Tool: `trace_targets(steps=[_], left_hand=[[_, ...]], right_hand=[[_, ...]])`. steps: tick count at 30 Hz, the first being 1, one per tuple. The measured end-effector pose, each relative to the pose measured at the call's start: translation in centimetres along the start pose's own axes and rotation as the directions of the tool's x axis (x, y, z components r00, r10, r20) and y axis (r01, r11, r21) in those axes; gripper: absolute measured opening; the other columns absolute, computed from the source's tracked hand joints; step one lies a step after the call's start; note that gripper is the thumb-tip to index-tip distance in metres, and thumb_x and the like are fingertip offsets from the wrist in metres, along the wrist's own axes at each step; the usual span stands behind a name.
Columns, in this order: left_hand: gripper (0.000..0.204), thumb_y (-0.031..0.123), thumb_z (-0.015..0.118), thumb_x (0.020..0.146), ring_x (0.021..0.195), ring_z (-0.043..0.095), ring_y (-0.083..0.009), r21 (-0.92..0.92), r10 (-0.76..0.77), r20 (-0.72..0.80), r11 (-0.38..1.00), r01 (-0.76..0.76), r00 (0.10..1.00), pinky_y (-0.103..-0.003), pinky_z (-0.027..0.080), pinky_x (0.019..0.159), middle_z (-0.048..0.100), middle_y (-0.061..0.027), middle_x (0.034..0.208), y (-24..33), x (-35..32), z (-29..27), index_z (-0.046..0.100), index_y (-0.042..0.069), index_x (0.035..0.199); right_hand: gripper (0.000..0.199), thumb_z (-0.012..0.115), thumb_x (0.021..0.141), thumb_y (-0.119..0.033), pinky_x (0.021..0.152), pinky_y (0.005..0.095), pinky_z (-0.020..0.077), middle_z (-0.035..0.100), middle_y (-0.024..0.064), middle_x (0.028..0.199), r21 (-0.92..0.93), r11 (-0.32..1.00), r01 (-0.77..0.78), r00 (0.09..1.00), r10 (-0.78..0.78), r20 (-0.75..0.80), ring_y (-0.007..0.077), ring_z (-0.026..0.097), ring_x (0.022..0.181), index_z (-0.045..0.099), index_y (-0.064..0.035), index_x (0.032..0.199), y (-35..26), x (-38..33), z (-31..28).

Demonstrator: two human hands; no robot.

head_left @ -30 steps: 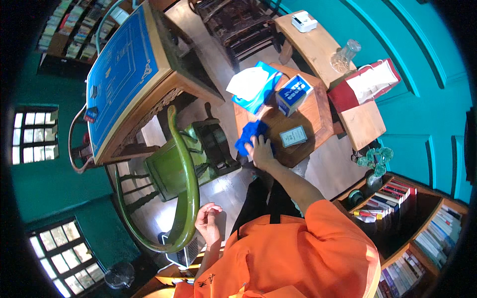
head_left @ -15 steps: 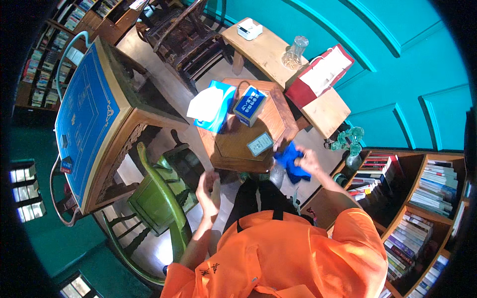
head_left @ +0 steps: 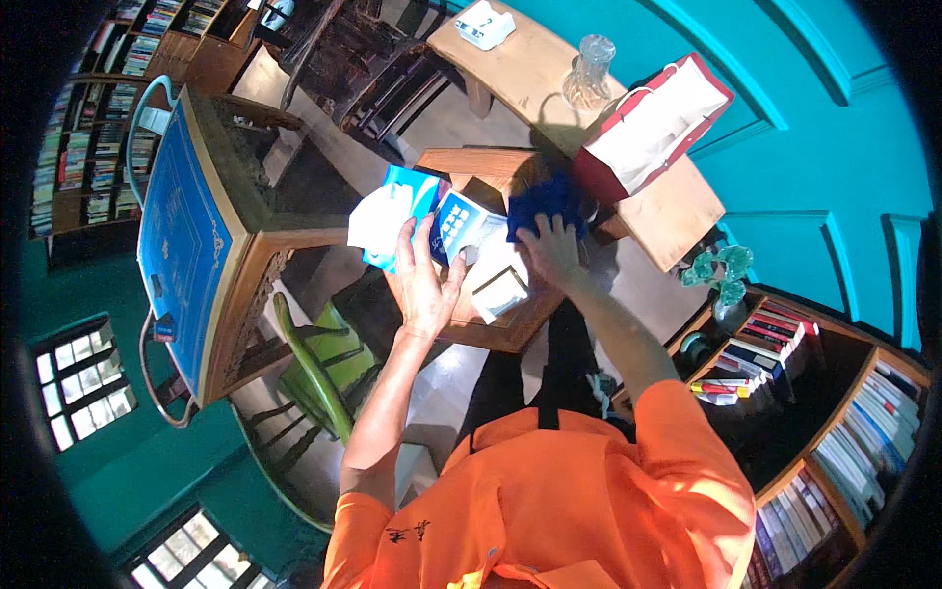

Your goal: The person wipes the surfaces of several chairs and tables using a blue cloth. They clean a light blue chair, a small round table, a dark wooden chair, a green chair, and a wooden table with a blue game mat. The person also moves a tissue box and a glass on the table to clean underneath them.

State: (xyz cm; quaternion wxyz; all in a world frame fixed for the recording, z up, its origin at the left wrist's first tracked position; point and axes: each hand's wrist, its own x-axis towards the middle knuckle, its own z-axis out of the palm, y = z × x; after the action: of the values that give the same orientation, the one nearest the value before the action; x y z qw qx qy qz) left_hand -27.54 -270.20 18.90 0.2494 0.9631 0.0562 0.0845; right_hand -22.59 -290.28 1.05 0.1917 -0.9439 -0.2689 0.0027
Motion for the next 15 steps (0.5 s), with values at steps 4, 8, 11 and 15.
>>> trace_targets(steps=[4, 8, 11, 15], left_hand=[[0.077, 0.019, 0.075, 0.076, 0.119, 0.048, -0.0406, 0.056, -0.105, 0.085, 0.993, 0.1, 0.991, -0.044, 0.043, 0.099, 0.043, -0.0251, 0.131, 0.7, 1.0, 1.3, 0.035, 0.007, 0.14], [0.084, 0.018, 0.08, 0.071, 0.109, 0.054, -0.0389, 0.086, -0.232, 0.114, 0.971, 0.223, 0.966, -0.044, 0.047, 0.093, 0.049, -0.0241, 0.124, 2.0, 2.7, 2.3, 0.034, 0.008, 0.141], [0.084, 0.013, 0.081, 0.067, 0.101, 0.056, -0.0374, 0.152, -0.274, 0.076, 0.953, 0.261, 0.959, -0.044, 0.049, 0.087, 0.054, -0.0223, 0.117, 2.3, 3.1, 2.8, 0.039, 0.008, 0.139], [0.077, 0.011, 0.082, 0.065, 0.1, 0.058, -0.0355, 0.057, -0.269, -0.031, 0.961, 0.27, 0.963, -0.041, 0.048, 0.089, 0.057, -0.0204, 0.113, 2.1, 2.3, 2.2, 0.046, 0.005, 0.133]], right_hand=[[0.033, 0.063, 0.081, -0.029, 0.082, 0.059, 0.042, 0.05, 0.0169, 0.116, 0.008, 0.996, -0.084, 0.994, 0.083, 0.071, 0.0406, 0.048, 0.107, 0.06, -0.0201, 0.113, 4.7, 4.6, -1.1], [0.036, 0.063, 0.082, -0.026, 0.086, 0.0611, 0.04, 0.047, 0.0181, 0.121, 0.036, 0.998, -0.043, 0.991, 0.038, 0.128, 0.0425, 0.045, 0.112, 0.058, -0.0209, 0.118, 6.5, 4.5, -0.8], [0.038, 0.059, 0.085, -0.02, 0.088, 0.0602, 0.0397, 0.044, 0.0197, 0.125, 0.058, 0.998, -0.033, 0.983, 0.022, 0.18, 0.0434, 0.044, 0.114, 0.057, -0.0221, 0.122, 5.9, 4.3, -1.7], [0.033, 0.06, 0.082, -0.015, 0.083, 0.0551, 0.0411, 0.047, 0.0166, 0.119, 0.095, 0.995, -0.001, 0.989, -0.013, 0.145, 0.04, 0.046, 0.107, 0.061, -0.0213, 0.115, 5.5, 8.4, -1.6]])
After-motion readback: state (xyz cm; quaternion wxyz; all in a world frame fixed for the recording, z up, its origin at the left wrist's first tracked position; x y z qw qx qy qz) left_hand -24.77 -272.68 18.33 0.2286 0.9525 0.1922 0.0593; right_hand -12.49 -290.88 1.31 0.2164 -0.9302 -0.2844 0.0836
